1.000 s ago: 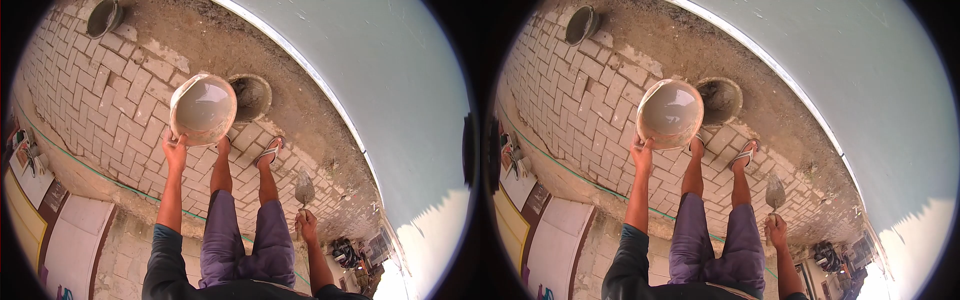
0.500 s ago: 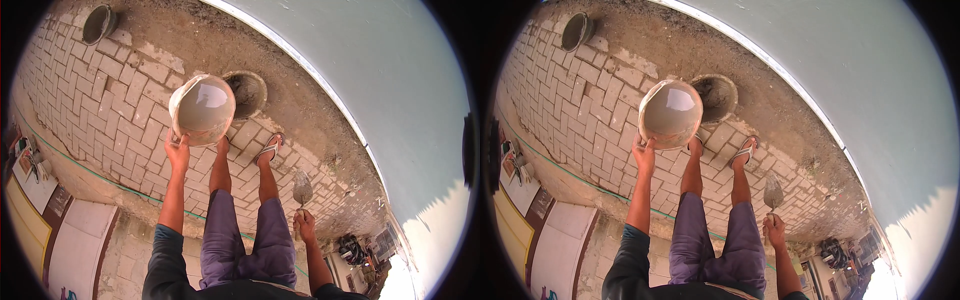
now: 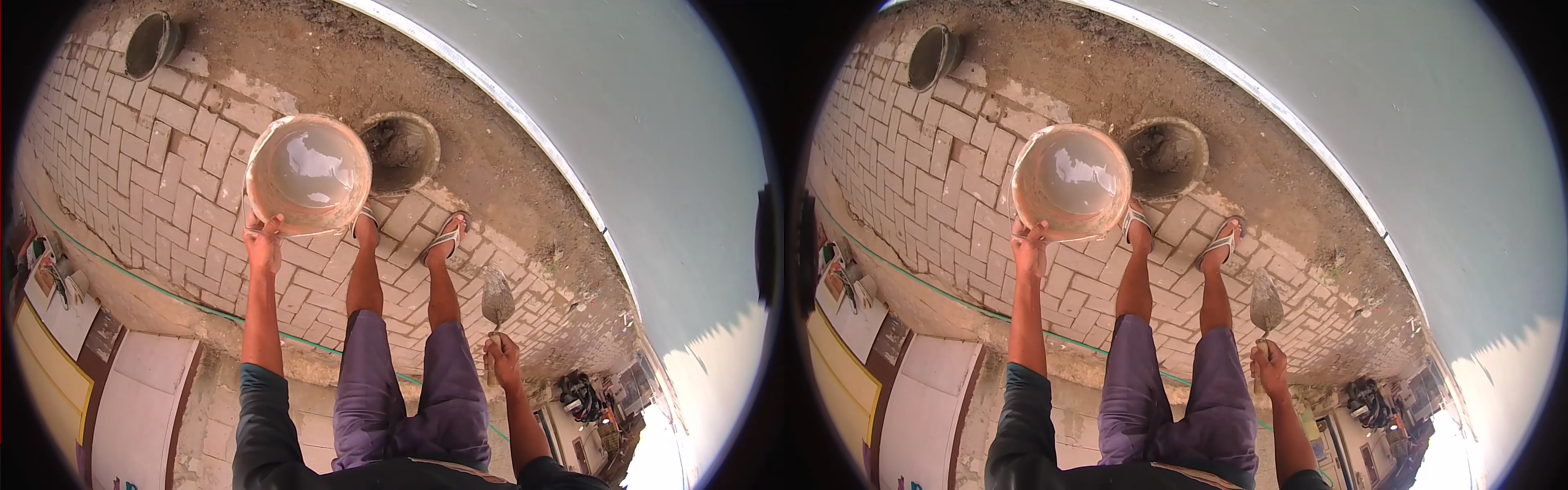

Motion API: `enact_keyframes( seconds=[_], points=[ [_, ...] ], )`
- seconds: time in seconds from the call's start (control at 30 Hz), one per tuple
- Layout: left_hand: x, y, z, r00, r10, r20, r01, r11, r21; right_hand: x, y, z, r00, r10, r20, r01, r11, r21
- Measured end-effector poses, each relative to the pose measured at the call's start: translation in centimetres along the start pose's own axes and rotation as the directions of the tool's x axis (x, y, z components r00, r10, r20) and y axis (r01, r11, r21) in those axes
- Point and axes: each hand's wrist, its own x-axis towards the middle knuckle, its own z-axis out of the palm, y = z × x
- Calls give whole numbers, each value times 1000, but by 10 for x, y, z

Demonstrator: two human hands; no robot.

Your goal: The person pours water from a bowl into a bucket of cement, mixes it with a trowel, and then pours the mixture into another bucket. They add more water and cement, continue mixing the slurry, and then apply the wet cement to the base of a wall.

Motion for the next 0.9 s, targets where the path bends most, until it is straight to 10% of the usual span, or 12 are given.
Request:
enact_keyframes(
  seconds=[0.43,0.9],
  points=[
    [105,13,-1,994,-40,-105,23,987,-159,22,-24,20,999,46,5,-45,998,-51],
    [239,-110,40,982,-164,-96,78,808,-584,51,-62,66,999,13,50,-9,997,-74]
  ],
)
